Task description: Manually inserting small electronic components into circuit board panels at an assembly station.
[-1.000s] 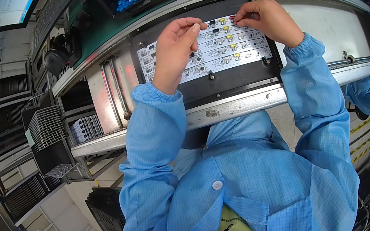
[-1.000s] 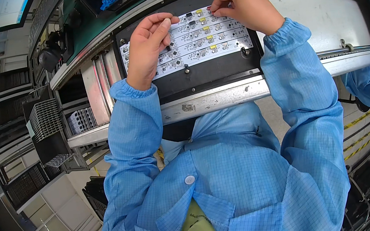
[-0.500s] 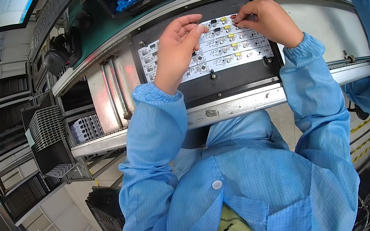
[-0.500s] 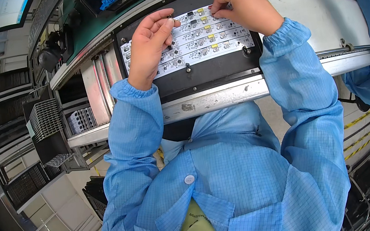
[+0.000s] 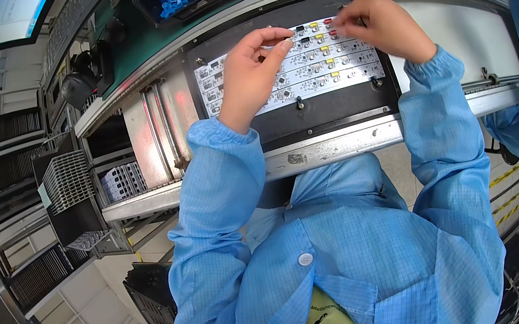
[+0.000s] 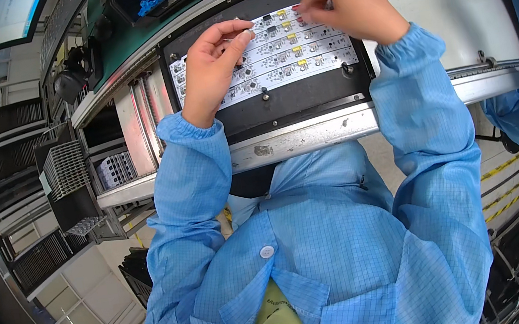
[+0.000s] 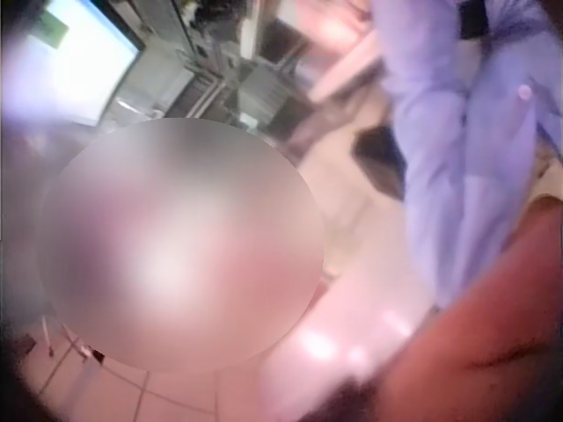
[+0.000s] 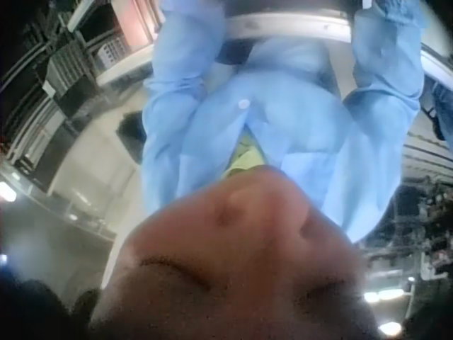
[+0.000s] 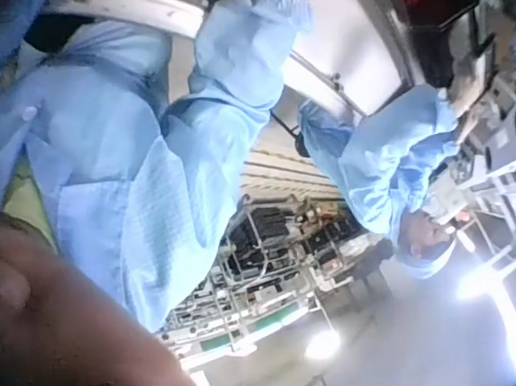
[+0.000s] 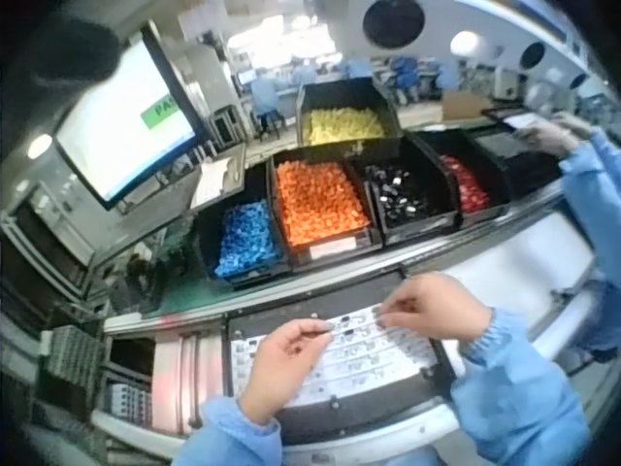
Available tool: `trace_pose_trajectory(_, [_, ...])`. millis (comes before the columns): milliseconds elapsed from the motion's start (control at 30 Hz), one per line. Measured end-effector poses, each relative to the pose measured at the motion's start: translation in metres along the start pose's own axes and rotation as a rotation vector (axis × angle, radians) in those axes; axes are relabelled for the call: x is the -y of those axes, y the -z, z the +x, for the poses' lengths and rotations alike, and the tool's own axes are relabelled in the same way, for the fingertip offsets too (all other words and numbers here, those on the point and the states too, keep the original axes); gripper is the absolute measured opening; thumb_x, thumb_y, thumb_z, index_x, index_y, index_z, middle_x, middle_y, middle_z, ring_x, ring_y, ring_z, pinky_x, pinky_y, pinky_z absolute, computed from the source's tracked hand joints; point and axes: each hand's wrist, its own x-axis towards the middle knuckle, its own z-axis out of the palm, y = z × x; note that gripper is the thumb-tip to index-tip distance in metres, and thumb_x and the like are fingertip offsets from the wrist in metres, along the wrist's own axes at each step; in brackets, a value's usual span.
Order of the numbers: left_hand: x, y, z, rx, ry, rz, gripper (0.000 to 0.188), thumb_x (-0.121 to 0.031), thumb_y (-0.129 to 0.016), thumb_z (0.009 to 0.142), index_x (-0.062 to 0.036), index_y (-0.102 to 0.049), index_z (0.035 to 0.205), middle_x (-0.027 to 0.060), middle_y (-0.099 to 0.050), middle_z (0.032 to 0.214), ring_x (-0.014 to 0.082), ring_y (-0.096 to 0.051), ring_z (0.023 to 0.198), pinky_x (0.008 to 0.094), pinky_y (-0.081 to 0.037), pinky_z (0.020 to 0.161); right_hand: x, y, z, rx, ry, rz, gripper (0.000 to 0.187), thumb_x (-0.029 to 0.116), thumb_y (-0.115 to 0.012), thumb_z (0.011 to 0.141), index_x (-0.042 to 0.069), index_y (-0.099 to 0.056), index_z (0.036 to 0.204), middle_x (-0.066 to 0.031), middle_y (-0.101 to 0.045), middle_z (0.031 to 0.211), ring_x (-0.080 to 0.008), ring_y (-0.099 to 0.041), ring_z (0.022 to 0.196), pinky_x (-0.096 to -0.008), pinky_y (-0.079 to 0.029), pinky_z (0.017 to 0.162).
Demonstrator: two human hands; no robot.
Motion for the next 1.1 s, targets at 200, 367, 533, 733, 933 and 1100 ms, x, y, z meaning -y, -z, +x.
trace_pose_trajectory(200, [-0.014, 0.004, -0.004, -0.022, -0.262, 0.515, 0.027, -0.009, -0.073, 0.094, -0.0076, -0.072, 0.121, 0.0021, -0.067, 0.094, 0.0078, -0.054, 0.067, 0.024, -0.047, 0.061, -0.06, -0.012, 0.023, -0.177, -0.333, 0.747, 0.032, 0.03, -0.067, 0.101, 0.008, -0.074, 0.123, 0.0027, -0.073, 0.108, -0.006, -0.06, 0.093, -0.0223, -0.045, 0.084])
trace_pose_trajectory(367, [-0.016, -0.001, -0.004, -0.178, -0.209, 0.483, 0.025, -0.008, -0.072, 0.094, -0.003, -0.074, 0.118, 0.0005, -0.071, 0.096, 0.0031, -0.048, 0.067, 0.0209, -0.044, 0.063, -0.05, -0.03, 0.022, -0.306, -0.325, 0.855, 0.033, 0.034, -0.064, 0.102, 0.01, -0.073, 0.123, 0.0093, -0.067, 0.099, -0.0029, -0.051, 0.085, -0.0204, -0.039, 0.077])
trace_pose_trajectory(533, [-0.013, -0.011, 0.003, -0.16, -0.171, 0.629, 0.015, -0.008, -0.071, 0.092, -0.0057, -0.073, 0.106, 0.008, -0.072, 0.098, 0.0189, -0.064, 0.069, 0.0326, -0.052, 0.066, -0.063, -0.03, 0.022, -0.129, -0.168, 1.03, 0.03, 0.025, -0.062, 0.103, 0.009, -0.07, 0.128, 0.0116, -0.054, 0.084, -0.0045, -0.034, 0.073, -0.0206, -0.032, 0.069])
trace_pose_trajectory(733, [-0.007, -0.01, -0.005, -0.092, -0.156, 0.71, 0.01, -0.008, -0.073, 0.09, -0.0056, -0.075, 0.099, 0.0108, -0.072, 0.097, 0.0276, -0.071, 0.083, 0.0348, -0.056, 0.073, -0.103, -0.022, 0.023, -0.242, -0.159, 1.405, 0.046, 0.003, -0.048, 0.105, -0.007, -0.042, 0.15, -0.0094, -0.06, 0.13, -0.0201, -0.062, 0.124, -0.0283, -0.044, 0.117])
trace_pose_trajectory(933, [-0.003, -0.023, -0.004, -0.099, -0.257, 0.769, 0.009, -0.008, -0.075, 0.088, -0.006, -0.075, 0.097, 0.0118, -0.071, 0.094, 0.0293, -0.071, 0.084, 0.0363, -0.057, 0.072, -0.079, -0.011, 0.016, -0.147, -0.264, 1.273, 0.044, 0.013, -0.042, 0.112, -0.006, -0.041, 0.151, -0.0174, -0.059, 0.142, -0.021, -0.059, 0.132, -0.0268, -0.045, 0.118])
trace_pose_trajectory(1100, [-0.001, -0.027, -0.005, -0.097, -0.289, 0.82, 0.008, -0.008, -0.075, 0.087, -0.0067, -0.076, 0.095, 0.0105, -0.071, 0.092, 0.0291, -0.071, 0.083, 0.0368, -0.056, 0.07, -0.086, -0.015, 0.016, -0.128, -0.28, 1.196, 0.043, 0.025, -0.046, 0.113, 0.001, -0.051, 0.147, -0.0073, -0.068, 0.128, -0.0107, -0.065, 0.115, -0.0206, -0.05, 0.107])
